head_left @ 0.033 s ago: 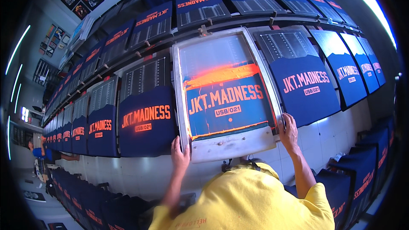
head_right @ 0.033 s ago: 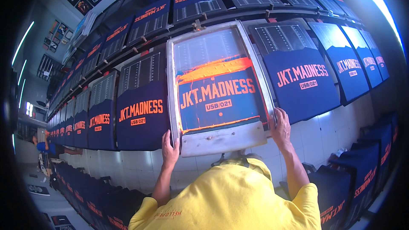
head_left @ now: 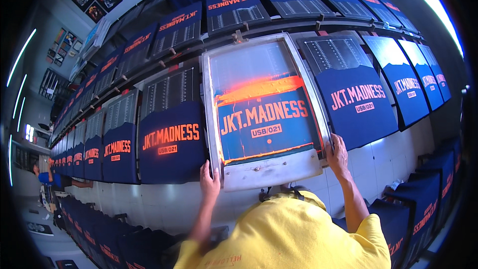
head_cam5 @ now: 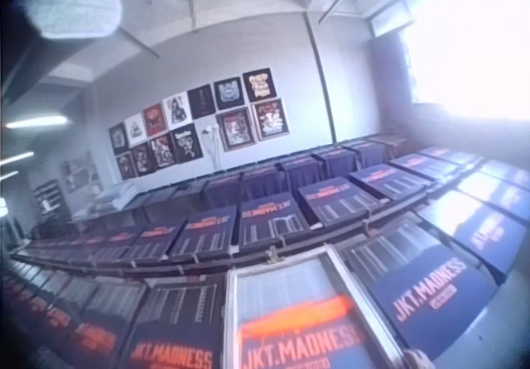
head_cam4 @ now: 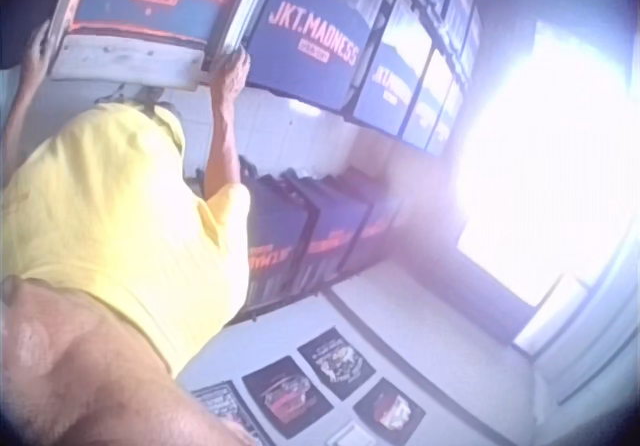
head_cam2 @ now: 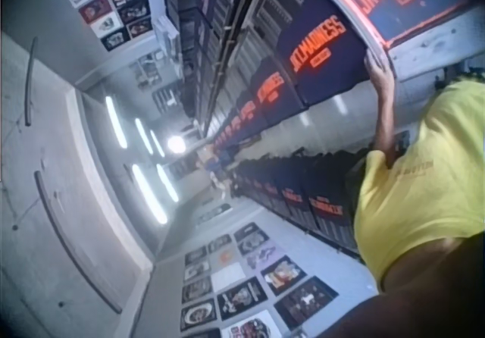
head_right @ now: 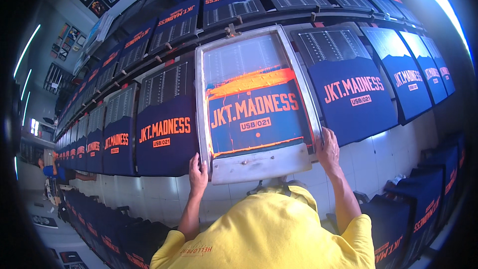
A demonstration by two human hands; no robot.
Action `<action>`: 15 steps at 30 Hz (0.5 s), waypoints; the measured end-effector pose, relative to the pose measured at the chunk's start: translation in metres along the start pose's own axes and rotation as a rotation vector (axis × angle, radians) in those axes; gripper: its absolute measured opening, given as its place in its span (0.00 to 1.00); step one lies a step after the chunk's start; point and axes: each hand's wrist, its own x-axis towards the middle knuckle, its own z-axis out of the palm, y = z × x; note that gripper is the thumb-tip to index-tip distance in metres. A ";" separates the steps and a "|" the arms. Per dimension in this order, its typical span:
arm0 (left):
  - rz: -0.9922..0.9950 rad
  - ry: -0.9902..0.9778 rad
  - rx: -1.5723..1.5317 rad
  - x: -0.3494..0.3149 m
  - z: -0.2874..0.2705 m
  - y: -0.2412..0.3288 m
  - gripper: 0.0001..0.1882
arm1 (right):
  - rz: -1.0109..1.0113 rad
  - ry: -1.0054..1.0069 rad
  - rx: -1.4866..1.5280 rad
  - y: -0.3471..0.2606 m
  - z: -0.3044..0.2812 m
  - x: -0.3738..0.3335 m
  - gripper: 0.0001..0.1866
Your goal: The person screen prints a design onto navy blue t-shirts using a squeegee and orange ink on a large multi-station printing press.
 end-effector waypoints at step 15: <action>-0.283 0.013 0.086 0.024 0.012 -0.012 0.14 | 0.389 0.070 0.587 0.047 0.048 0.023 0.10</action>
